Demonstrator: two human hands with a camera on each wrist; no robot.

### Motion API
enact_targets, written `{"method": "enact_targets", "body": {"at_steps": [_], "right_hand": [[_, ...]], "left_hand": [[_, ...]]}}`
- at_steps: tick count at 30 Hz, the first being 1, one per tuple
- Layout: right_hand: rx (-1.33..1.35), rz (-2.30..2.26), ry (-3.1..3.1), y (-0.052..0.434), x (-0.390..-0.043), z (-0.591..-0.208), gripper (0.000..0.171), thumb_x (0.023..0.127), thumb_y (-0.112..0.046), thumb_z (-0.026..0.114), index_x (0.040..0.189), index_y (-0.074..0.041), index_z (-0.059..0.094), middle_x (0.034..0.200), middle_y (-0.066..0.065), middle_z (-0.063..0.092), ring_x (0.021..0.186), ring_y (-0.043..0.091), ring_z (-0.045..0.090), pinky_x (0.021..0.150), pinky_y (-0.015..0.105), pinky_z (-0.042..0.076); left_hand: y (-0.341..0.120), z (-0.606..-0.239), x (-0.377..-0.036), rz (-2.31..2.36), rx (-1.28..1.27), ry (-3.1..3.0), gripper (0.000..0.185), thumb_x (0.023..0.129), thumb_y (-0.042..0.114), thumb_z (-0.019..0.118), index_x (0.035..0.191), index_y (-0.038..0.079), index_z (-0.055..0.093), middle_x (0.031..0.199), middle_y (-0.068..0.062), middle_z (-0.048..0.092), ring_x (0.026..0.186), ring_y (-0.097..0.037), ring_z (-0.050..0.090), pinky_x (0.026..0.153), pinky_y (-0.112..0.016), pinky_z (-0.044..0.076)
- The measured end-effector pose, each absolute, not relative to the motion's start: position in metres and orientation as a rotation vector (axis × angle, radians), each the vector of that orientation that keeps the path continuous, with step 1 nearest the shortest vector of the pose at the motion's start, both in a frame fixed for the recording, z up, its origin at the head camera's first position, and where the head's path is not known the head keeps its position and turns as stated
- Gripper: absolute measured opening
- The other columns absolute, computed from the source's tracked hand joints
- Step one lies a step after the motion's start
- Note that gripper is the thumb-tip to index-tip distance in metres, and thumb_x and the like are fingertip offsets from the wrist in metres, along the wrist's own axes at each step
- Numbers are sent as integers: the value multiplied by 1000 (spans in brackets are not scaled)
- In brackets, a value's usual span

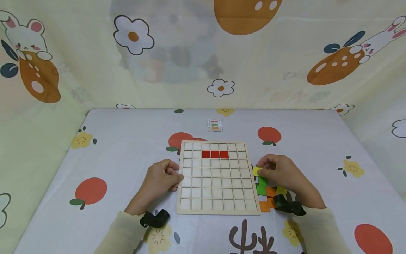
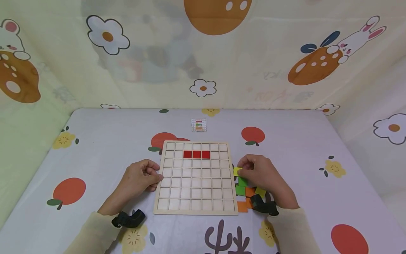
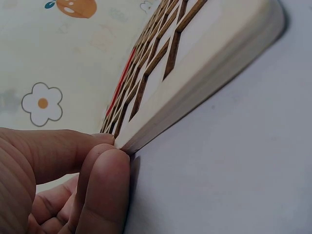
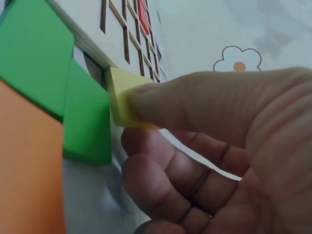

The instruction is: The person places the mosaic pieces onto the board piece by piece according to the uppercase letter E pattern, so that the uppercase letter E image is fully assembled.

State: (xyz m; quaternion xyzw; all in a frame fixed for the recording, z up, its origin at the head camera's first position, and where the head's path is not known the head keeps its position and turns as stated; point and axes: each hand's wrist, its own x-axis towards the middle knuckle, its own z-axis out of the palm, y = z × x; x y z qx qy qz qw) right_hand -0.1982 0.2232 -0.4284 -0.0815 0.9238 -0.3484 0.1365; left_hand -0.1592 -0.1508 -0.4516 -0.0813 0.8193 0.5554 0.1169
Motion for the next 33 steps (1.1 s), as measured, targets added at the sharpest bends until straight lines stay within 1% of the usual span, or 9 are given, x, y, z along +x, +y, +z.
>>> {"method": "enact_targets", "body": {"at_steps": [4,11,15,17,20,24,28,33], "right_hand": [[-230,-1051,2678,222,-199,-428,12,95,-9,72,106,-7,72,87,4,64,81,21,57,62,26,50],[-217,-1187,2621,222,-200,-427,16,98,-5,67,113,-2,72,93,10,66,79,22,67,64,28,57],[-199,-1270,2548,222,-199,-427,19,99,-4,66,117,2,70,102,15,70,81,23,71,70,25,61],[-184,-1277,2530,221,-199,-427,21,99,-5,67,118,2,70,105,16,71,83,23,72,73,25,60],[-169,-1234,2542,219,-198,-428,25,97,-7,70,121,1,71,104,13,68,85,22,68,73,26,59],[-149,-1150,2592,215,-197,-430,29,91,-8,75,119,-2,73,99,10,62,84,23,62,69,28,56],[-188,-1068,2665,213,-198,-430,27,88,-6,77,114,-3,75,95,8,64,82,22,61,67,27,54],[-250,-988,2725,210,-198,-429,24,87,-5,77,111,-2,76,88,4,66,81,21,59,66,24,52]], "left_hand": [[-151,-451,-160,1625,-240,2395,22,88,-1,78,105,1,65,75,-7,65,55,-14,62,55,-25,59],[-152,-450,-161,1624,-248,2392,22,88,0,78,106,1,65,76,-8,66,55,-14,62,55,-26,60],[-151,-450,-160,1629,-254,2381,22,88,-1,78,106,0,65,77,-8,66,55,-14,62,55,-26,59],[-151,-451,-160,1630,-257,2379,22,88,-1,78,106,1,65,77,-8,66,55,-14,62,55,-26,59],[-151,-450,-159,1625,-256,2381,22,88,-1,78,106,1,65,76,-8,66,55,-14,62,56,-26,59],[-150,-451,-159,1620,-253,2383,22,88,-2,78,105,1,65,76,-7,66,55,-13,62,56,-26,59],[-150,-451,-159,1615,-250,2388,22,88,-1,78,106,1,65,76,-7,66,55,-14,62,56,-25,59],[-151,-450,-160,1611,-251,2390,22,89,0,78,106,1,65,76,-7,66,55,-14,61,56,-25,59]]}}
